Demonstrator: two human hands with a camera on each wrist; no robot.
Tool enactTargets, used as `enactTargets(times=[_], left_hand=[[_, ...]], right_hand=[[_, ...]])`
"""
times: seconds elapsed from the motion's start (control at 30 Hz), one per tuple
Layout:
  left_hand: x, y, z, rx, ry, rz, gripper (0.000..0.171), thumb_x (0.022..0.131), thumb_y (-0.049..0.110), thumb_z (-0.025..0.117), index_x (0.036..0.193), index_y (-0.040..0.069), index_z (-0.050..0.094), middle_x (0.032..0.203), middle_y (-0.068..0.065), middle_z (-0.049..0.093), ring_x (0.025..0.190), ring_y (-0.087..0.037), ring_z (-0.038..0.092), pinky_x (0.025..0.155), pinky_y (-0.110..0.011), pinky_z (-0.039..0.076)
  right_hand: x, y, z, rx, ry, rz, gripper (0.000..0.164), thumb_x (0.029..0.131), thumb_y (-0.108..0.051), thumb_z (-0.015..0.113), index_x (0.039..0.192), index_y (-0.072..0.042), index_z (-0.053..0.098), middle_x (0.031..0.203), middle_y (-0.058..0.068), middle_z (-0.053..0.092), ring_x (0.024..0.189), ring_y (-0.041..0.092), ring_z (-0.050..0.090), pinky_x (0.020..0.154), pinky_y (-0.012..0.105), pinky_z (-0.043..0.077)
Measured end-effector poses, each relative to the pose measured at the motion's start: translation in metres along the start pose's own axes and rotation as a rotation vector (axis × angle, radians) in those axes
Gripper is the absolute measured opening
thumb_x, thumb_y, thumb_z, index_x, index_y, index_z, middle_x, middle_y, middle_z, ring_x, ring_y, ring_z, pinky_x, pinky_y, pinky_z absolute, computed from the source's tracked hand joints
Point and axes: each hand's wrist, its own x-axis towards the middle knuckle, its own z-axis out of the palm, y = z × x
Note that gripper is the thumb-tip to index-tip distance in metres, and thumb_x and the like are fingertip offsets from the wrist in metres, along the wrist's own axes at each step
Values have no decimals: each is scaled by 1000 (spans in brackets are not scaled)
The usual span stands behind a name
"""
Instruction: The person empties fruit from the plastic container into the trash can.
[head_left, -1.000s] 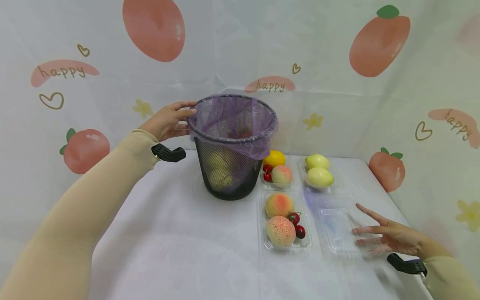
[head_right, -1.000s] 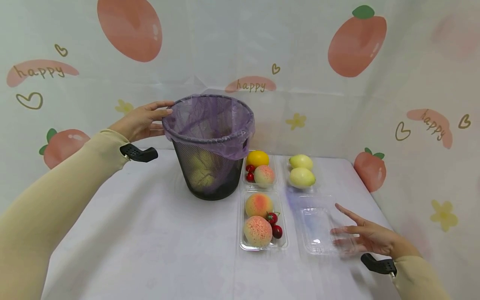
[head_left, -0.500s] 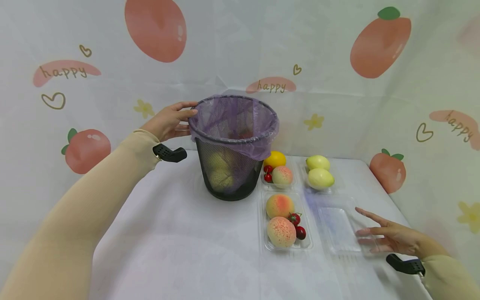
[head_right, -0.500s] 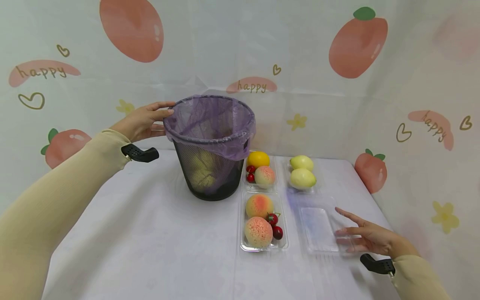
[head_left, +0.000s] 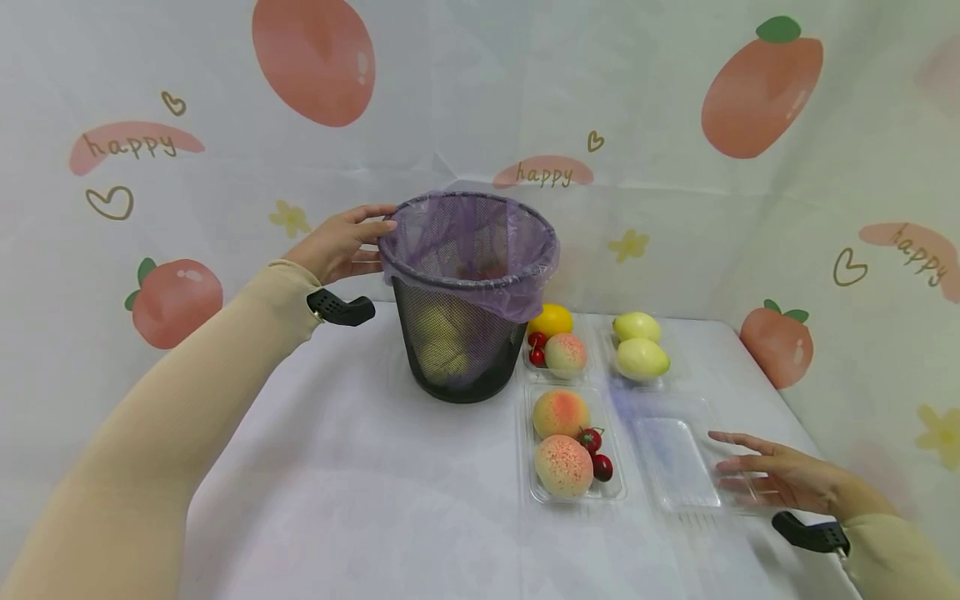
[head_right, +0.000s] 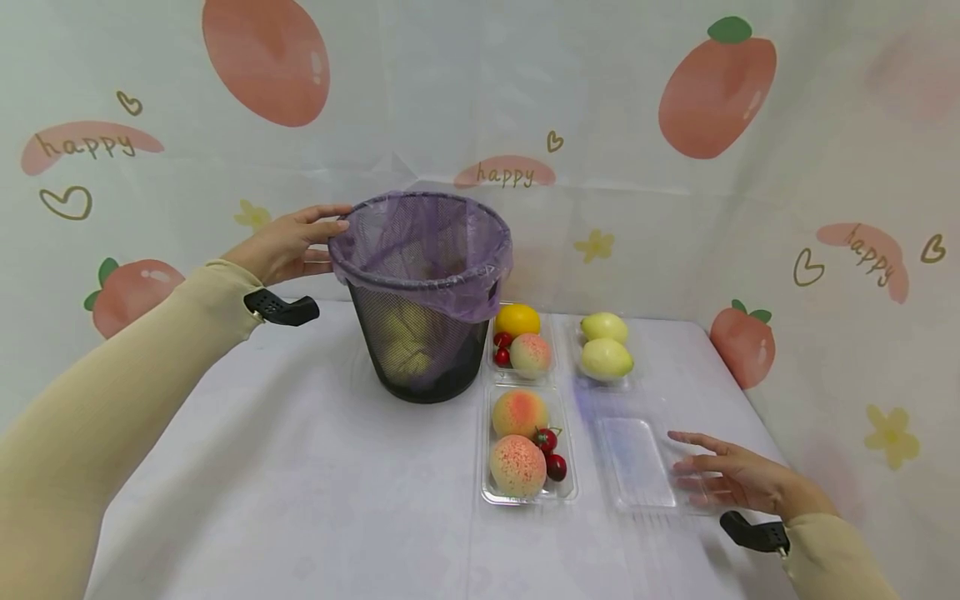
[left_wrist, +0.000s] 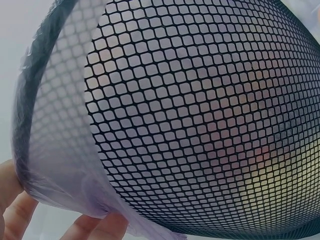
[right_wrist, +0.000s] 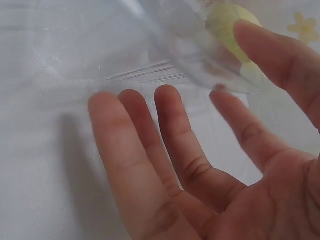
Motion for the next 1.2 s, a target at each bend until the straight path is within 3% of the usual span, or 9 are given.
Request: enactTargets(times=[0.23,0.37,0.53,0.67,0.8,0.93,1.03,1.2], left_hand=[[0,-1,1,2,-3,6,56,98,33,56,150,32,34,137,-9,42,108,-18,59,79,-23,54],[0,-1,0,6,-4,6,56,99,33,55,150,32,34,138,-9,42,111,-20,58,80,-23,54],[0,-1,-1,4,-5,8,57,98,34,56,150,32,34,135,-8,43,120,-25,53,80,-23,53],[0,-2,-2,0,-5,12,57,98,35,56,150,32,34,133,-7,44,117,-23,55,79,-23,54],[-1,-2,-2,3,-5,13,58,98,35,56,151,31,33,134,-8,43,109,-19,58,79,-23,54],[-1,-3,-2,12,-6,14,58,98,35,56,151,32,32,135,-8,42,108,-18,58,80,-22,54],[-1,-2,-1,6,-10,15,58,98,35,55,151,32,32,136,-8,42,113,-20,56,80,-22,53],[0,-2,0,-3,-13,12,58,98,34,56,151,31,33,132,-7,43,118,-23,53,81,-23,53]], right_hand=[[-2,1,-2,-71,92,13,42,108,-19,27,127,-42,58,122,-5,60,113,13,60,96,33,51],[-7,-4,-6,-81,90,-28,44,109,-21,24,126,-41,59,122,-11,59,113,9,60,96,29,51],[-13,-19,-8,-40,55,-180,49,108,-11,21,129,-33,59,123,-9,61,117,11,61,98,29,50],[-13,-38,-2,-13,23,-350,52,107,-4,16,135,-24,55,128,-5,61,119,16,60,99,33,49],[-3,-58,15,-13,-1,-502,51,106,-1,14,139,-16,49,130,1,60,120,19,60,98,35,50],[17,-72,42,-29,30,-587,45,106,0,19,139,-13,46,128,4,61,118,22,61,97,36,51],[35,-76,62,-63,91,-577,42,106,0,25,137,-16,47,125,3,62,116,21,63,96,35,52],[61,-76,88,-208,231,-458,34,105,-6,36,136,-19,43,124,-5,61,116,16,62,93,33,53]])
